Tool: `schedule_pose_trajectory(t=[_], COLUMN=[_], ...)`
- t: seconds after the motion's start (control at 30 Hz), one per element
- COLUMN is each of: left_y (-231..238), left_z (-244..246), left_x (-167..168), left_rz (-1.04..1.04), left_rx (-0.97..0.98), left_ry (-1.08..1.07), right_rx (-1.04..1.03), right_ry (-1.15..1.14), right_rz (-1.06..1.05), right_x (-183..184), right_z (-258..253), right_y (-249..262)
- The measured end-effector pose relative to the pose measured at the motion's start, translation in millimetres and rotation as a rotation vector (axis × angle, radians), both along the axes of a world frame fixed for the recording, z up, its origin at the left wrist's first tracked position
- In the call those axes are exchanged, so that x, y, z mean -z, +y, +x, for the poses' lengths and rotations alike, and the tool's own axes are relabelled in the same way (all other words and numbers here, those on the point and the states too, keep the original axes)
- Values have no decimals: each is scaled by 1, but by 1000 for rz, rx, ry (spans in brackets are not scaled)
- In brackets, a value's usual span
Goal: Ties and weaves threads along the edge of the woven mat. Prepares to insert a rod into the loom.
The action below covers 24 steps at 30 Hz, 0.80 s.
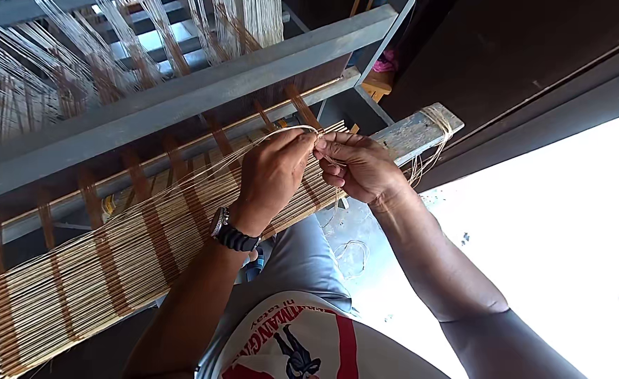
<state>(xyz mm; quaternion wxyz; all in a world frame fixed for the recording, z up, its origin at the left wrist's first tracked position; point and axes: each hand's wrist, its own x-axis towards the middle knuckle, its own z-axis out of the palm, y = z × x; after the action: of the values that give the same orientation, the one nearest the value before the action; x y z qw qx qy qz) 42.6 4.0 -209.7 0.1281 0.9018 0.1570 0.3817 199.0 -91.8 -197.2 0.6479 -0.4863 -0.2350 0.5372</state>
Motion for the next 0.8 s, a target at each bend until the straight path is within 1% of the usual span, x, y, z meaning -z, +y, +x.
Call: schedule_pose_trajectory(t=[0.17, 0.27, 0.37, 0.47, 0.57, 0.67, 0.8], left_y=[-5, -6, -7, -12, -17, -14, -7], left_z=[2, 2, 1, -3, -11, -10, -5], left_x=[2, 4, 4, -6, -26, -43, -50], left_rz=[-129, -191, -162, -128, -109, -90, -41], left_rx=[5, 8, -32, -77, -79, 26, 98], left_ry=[-18, 34, 154, 276, 208, 120, 188], right_rx=[73, 109, 174, 236, 239, 214, 156], right_ry=[46, -6, -132, -263, -322, -360, -479], right_rz=[38, 73, 117, 164, 193, 186, 196], right_x=[3, 7, 12, 13, 14, 12, 4], right_z=[-7, -6, -4, -3, 2, 3, -3], right_y=[3, 3, 2, 1, -3, -7, -18])
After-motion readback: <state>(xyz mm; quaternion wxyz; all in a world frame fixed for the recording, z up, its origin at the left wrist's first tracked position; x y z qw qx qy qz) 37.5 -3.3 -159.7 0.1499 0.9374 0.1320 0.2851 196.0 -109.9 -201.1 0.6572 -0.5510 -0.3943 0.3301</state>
